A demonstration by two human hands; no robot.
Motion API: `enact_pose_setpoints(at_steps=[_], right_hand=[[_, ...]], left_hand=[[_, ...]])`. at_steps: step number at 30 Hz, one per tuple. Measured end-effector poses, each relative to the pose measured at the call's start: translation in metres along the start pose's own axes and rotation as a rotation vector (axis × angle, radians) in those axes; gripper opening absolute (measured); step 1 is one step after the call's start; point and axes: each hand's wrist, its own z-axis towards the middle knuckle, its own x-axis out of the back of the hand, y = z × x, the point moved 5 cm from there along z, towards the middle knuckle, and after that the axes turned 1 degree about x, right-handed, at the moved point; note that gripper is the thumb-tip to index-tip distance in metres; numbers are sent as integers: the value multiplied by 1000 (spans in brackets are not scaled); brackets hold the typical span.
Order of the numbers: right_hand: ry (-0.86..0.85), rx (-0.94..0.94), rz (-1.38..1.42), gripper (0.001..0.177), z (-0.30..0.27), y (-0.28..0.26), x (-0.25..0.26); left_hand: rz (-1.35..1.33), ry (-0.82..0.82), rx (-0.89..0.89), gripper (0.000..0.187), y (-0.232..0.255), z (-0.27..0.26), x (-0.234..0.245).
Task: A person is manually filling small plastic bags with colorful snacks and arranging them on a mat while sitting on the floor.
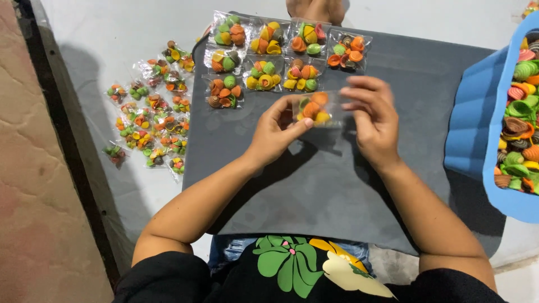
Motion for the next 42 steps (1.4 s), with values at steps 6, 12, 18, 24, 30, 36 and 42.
enact_pose_setpoints(at_steps=[6, 12, 18, 24, 30, 36, 42], right_hand=[[-25, 296, -276, 24, -8, -26, -18], [-106, 139, -225, 35, -10, -10, -32], [-82, -255, 150, 55, -18, 18, -32], [-17, -379, 307, 48, -19, 38, -26], [-52, -446, 359, 50, -14, 20, -36], [-23, -485, 285, 69, -20, 38, -18], [105, -404, 88, 68, 0, 54, 22]], left_hand=[[20, 133, -150, 43, 3, 2, 9], [182, 86, -300, 47, 26, -5, 3], [283, -85, -406, 45, 32, -12, -7], [349, 59, -414, 48, 36, -9, 2], [92, 56, -170, 67, 3, 1, 6], [-52, 28, -99, 64, -13, 4, 2], [107, 34, -189, 60, -1, 2, 13]])
